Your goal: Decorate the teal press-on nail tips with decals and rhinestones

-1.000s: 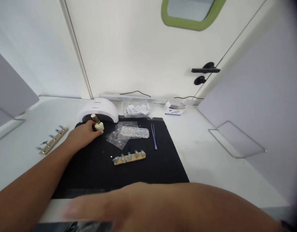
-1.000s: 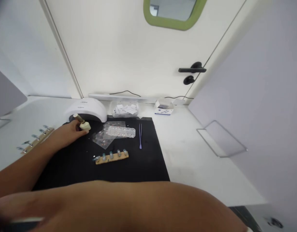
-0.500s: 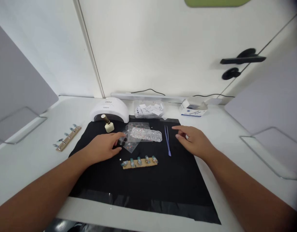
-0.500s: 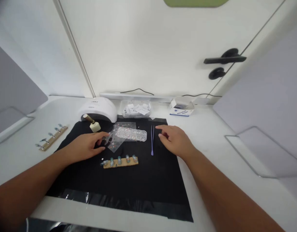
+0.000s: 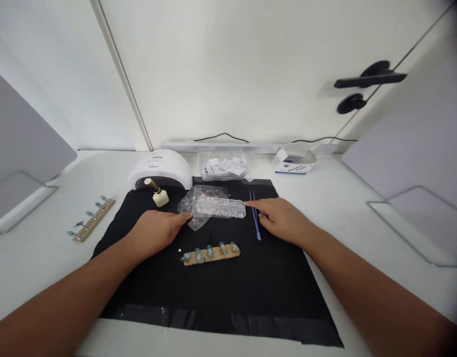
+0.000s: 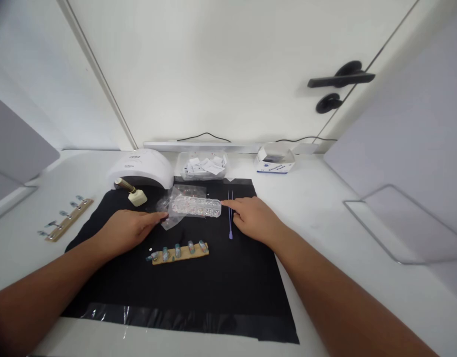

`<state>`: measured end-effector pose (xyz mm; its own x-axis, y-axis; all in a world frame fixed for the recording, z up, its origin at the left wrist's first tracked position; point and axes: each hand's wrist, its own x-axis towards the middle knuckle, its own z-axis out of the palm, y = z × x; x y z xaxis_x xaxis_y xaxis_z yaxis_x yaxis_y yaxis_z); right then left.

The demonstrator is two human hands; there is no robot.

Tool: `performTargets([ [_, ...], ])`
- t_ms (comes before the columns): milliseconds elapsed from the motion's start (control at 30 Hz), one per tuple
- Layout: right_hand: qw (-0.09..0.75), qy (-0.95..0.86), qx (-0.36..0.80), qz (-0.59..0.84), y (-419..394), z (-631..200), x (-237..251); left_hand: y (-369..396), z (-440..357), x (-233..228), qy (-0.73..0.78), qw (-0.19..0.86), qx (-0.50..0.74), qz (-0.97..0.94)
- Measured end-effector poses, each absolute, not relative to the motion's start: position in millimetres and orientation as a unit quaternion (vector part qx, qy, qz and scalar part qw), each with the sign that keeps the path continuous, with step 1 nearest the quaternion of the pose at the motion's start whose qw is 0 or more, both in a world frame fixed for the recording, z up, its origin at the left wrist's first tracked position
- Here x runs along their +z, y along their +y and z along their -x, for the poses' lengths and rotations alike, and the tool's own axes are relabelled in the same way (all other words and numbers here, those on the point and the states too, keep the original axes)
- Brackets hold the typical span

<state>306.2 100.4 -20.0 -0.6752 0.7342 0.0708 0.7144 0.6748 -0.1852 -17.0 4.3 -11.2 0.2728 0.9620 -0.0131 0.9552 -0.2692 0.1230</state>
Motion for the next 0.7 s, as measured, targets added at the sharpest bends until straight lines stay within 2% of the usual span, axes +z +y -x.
performTargets([
  [167,0.061,-0.914,0.062,0.396,102,-308,-20,2,29,-11,0.596,0.029,0.151,-0.788],
  [367,0.050,-0.917,0.038,0.394,105,-309,-19,2,40,-9,0.525,0.068,0.295,-0.796],
  [700,0.036,-0.929,-0.013,0.367,106,-316,-14,0,48,-1,0.523,0.186,0.351,-0.754],
])
